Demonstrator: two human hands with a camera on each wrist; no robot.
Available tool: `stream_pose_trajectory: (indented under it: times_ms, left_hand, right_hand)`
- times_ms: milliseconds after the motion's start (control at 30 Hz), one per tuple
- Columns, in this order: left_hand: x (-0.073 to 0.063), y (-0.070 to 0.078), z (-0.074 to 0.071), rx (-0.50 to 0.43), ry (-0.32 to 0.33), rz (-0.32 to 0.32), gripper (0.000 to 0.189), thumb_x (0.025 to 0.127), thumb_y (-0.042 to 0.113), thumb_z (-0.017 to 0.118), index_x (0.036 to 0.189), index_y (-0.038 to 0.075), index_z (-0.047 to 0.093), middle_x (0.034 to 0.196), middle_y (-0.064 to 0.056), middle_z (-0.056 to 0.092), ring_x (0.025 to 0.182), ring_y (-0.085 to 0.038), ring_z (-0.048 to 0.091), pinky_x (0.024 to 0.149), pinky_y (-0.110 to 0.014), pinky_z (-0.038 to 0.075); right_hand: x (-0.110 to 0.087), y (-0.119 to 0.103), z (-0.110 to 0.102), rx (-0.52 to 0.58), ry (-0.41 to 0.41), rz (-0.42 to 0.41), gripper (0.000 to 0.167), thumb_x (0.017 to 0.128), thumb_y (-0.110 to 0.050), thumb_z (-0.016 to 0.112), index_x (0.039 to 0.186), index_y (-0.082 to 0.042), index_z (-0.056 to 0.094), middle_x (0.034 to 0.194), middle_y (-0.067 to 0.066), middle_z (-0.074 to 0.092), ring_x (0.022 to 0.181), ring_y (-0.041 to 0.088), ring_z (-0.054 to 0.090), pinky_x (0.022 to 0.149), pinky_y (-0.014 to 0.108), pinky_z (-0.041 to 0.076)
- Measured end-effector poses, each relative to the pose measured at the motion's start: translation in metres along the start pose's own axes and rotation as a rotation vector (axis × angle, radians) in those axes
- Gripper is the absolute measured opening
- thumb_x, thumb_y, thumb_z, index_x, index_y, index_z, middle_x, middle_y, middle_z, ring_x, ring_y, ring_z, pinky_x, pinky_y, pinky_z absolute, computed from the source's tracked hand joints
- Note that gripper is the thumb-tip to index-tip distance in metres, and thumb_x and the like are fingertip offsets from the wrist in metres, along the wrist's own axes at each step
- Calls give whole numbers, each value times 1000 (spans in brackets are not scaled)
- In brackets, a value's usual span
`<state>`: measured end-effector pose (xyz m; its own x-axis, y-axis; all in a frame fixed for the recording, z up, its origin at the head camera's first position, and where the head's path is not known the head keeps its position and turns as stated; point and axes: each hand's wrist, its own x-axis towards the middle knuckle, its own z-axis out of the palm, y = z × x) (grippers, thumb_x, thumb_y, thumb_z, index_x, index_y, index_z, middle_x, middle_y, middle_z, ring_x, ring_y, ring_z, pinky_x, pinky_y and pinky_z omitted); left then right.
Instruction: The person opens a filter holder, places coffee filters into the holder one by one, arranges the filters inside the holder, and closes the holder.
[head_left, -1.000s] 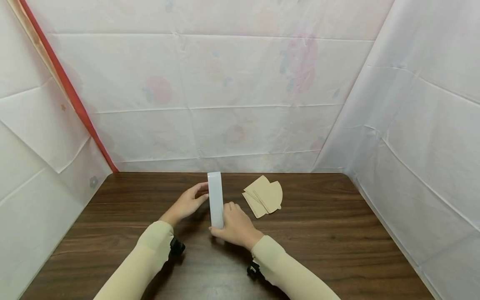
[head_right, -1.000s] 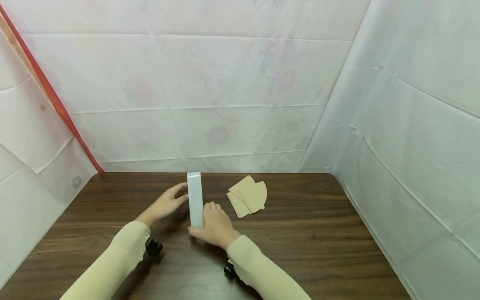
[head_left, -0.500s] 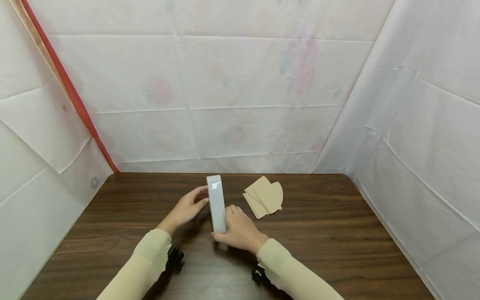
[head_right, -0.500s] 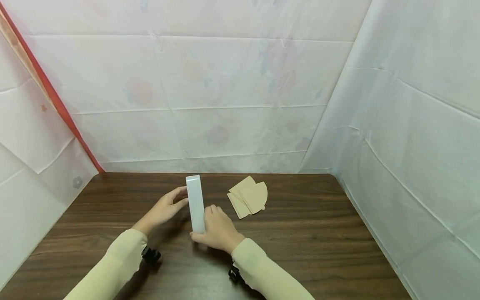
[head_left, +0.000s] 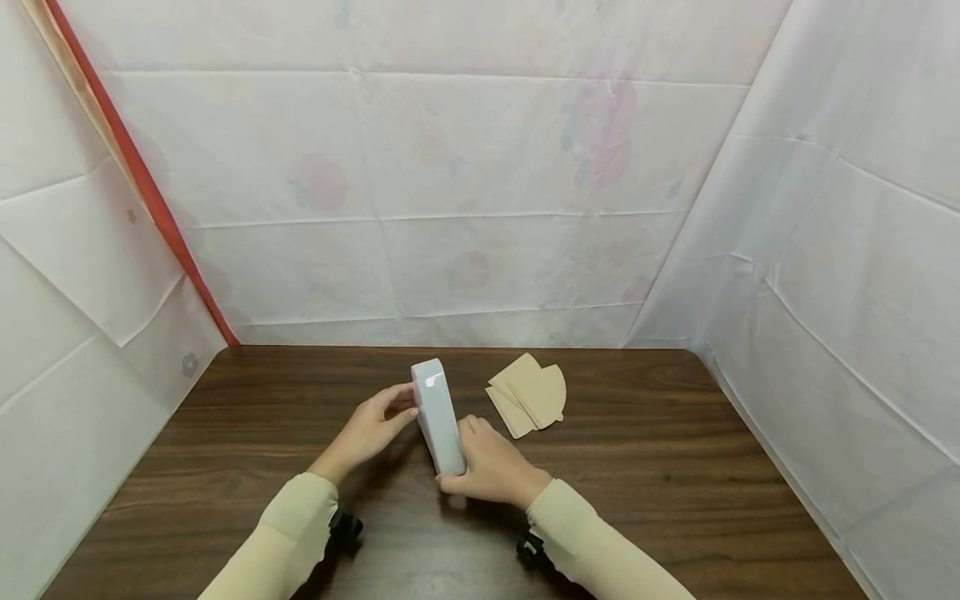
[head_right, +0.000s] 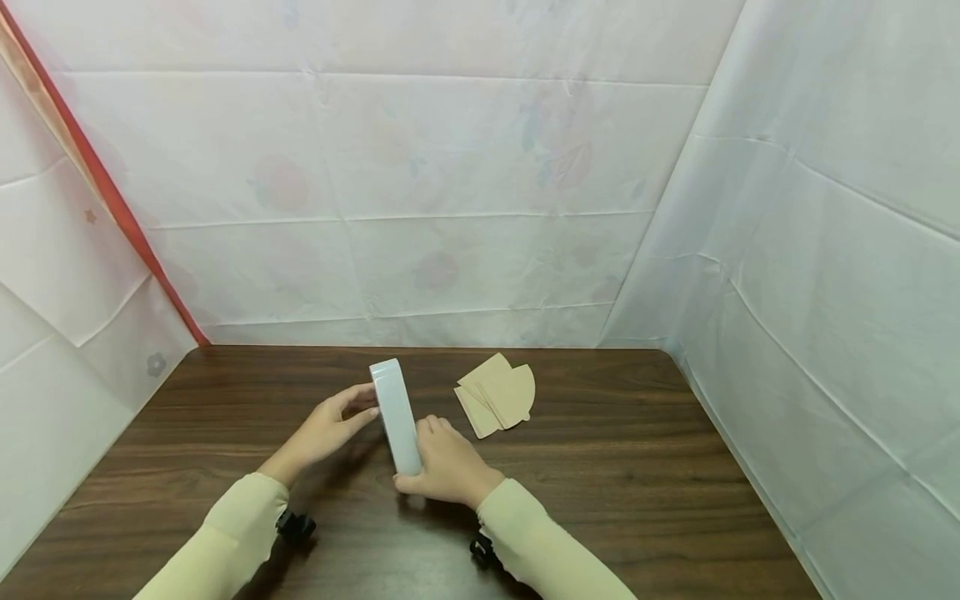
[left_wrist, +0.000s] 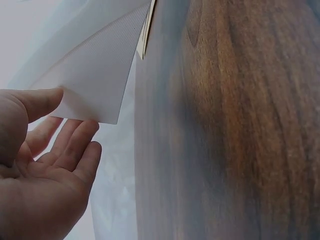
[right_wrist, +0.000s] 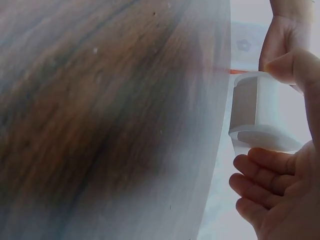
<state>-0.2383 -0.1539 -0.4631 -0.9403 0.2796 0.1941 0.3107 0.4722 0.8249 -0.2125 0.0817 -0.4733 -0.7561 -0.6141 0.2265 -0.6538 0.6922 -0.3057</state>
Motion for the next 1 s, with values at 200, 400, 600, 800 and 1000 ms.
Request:
stream_pose_trajectory:
  times_ms: [200,400,600,800,1000]
  left_hand:
    - [-2,2,1,7,8,-26,47,97,20,69,139,3,56,126,-12,64,117,-32,60,99,-50,46]
    - [-5,-2,1,17,21,-41,49,88,32,79,129,10,66,117,-3,68,108,-24,64,92,-46,49]
    - [-6,-6,4,3,22,-26,46,84,33,83,123,12,70,107,2,68,99,-17,66,86,-39,51]
    - [-6,-5,7,21,-6,27,44,84,30,83,122,13,71,103,4,67,96,-16,65,85,-38,52]
    - [-6,-4,9,6,-19,55,45,83,26,84,122,9,69,106,0,66,97,-19,66,84,-34,54]
  right_hand:
    - [-5,7,-4,53,-41,-21,59,79,-41,72,119,-1,54,109,3,54,91,12,47,78,25,45]
    - [-11,17,-9,85,-82,-56,57,77,-35,74,120,-4,54,111,0,54,93,12,47,78,24,45]
    - [-16,27,-13,125,-97,-91,52,74,-29,74,118,-8,58,104,-5,52,92,10,48,77,21,45]
    - [-20,35,-17,153,-127,-100,52,74,-26,74,120,-8,58,101,-6,52,88,8,49,76,21,44]
    - [-25,41,-22,210,-154,-86,55,76,-23,72,126,-8,57,106,-5,53,90,8,51,77,22,47]
